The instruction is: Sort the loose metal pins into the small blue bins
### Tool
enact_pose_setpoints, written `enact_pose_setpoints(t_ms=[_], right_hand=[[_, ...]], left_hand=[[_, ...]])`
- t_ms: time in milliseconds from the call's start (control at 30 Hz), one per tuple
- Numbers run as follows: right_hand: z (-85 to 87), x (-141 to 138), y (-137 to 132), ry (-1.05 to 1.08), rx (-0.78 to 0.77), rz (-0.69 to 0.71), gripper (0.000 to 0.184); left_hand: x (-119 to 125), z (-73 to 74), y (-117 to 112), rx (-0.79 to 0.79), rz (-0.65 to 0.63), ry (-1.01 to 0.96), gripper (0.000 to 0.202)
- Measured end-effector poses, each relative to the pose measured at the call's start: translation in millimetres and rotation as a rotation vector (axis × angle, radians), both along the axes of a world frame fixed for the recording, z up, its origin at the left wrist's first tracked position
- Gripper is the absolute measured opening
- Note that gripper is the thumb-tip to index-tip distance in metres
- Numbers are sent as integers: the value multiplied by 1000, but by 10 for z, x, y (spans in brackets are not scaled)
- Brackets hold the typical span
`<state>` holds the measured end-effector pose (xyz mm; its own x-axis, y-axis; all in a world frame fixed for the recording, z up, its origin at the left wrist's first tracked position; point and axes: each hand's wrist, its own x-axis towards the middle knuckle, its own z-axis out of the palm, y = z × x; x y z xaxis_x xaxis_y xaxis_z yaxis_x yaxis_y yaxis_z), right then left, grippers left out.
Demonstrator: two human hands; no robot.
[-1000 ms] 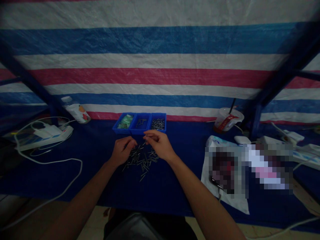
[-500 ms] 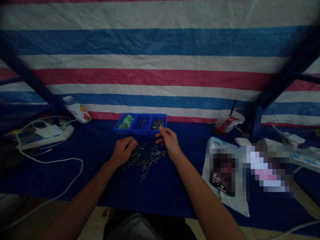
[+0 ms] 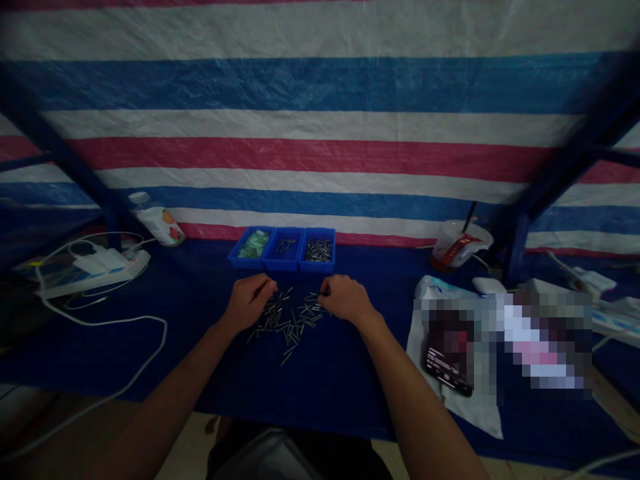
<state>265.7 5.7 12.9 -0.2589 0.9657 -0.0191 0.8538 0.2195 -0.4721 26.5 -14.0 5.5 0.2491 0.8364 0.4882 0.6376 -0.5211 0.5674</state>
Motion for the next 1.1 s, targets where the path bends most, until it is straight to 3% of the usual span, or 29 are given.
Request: enact_pose_setpoints(t_ms=[600, 733, 833, 933, 1100], right_hand=[[-1, -127, -11, -100, 79, 23, 6], [19, -156, -9, 13, 153, 69, 9], [40, -204, -37, 142, 216, 207, 9], [41, -264, -73, 242, 257, 318, 11], [24, -333, -98, 387, 280, 361, 12]], left_hand=[[-4, 1, 10, -19, -2, 36, 38], [4, 0, 13, -45, -15, 27, 30], [13, -6, 18, -62, -66, 57, 27], [22, -13, 23, -47, -119, 109, 30], [30, -7, 24, -55, -135, 124, 37]])
